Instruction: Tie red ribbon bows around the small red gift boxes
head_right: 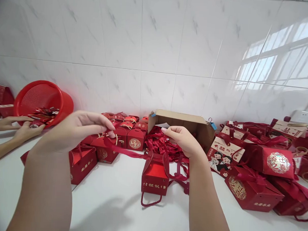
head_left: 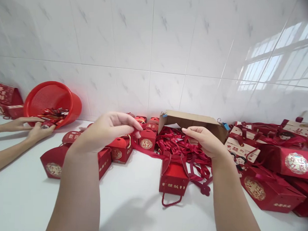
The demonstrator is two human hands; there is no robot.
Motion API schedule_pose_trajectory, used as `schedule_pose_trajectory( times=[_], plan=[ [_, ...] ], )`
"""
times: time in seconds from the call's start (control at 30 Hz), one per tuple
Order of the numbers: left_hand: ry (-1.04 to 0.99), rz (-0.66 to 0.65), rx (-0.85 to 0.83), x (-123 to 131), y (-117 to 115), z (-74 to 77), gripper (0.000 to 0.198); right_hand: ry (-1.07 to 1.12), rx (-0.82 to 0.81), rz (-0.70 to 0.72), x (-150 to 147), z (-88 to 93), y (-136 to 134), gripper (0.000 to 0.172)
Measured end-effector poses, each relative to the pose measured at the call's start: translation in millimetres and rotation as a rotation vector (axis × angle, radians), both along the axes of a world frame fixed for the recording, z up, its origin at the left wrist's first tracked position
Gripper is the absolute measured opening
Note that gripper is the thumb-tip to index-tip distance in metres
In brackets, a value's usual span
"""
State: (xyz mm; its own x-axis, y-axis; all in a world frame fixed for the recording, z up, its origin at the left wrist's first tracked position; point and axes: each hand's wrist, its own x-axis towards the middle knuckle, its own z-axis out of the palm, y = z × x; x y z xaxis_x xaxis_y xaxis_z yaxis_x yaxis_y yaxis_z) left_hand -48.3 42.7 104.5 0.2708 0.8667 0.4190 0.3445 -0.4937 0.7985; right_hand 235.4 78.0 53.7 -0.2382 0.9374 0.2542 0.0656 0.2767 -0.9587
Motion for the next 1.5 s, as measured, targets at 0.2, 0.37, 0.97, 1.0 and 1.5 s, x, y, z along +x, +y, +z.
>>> schedule_pose_trajectory(
  times=[0.2, 0.37, 0.97, 1.0, 1.5],
  plan=[
    [0.466, -0.007, -0.049, 10, 10, -6.9, 0.020, 0.363, 0.059, -0.030, 4, 5.5, -5, 0.034],
    [0.075, 0.089, 0.013, 11, 12, -6.9, 0.019, 0.633, 0.024, -0.062, 7, 9.1, -8, 0.015],
    [-0.537, 0.036, 0.299, 36, 2, -5.8, 0.025, 0.391, 0.287, 0.054, -16, 13.8, -27, 0.017],
    [-0.543, 0.026, 0.312, 38, 1, -5.7, 0.023, 0.381, 0.304, 0.054, -17, 14.3, -28, 0.017],
    [-0.439, 0.158, 0.339, 68, -9, -12.1, 0.020, 0.179, 0.533, -0.249, -33, 13.8, -38, 0.017]
  ],
)
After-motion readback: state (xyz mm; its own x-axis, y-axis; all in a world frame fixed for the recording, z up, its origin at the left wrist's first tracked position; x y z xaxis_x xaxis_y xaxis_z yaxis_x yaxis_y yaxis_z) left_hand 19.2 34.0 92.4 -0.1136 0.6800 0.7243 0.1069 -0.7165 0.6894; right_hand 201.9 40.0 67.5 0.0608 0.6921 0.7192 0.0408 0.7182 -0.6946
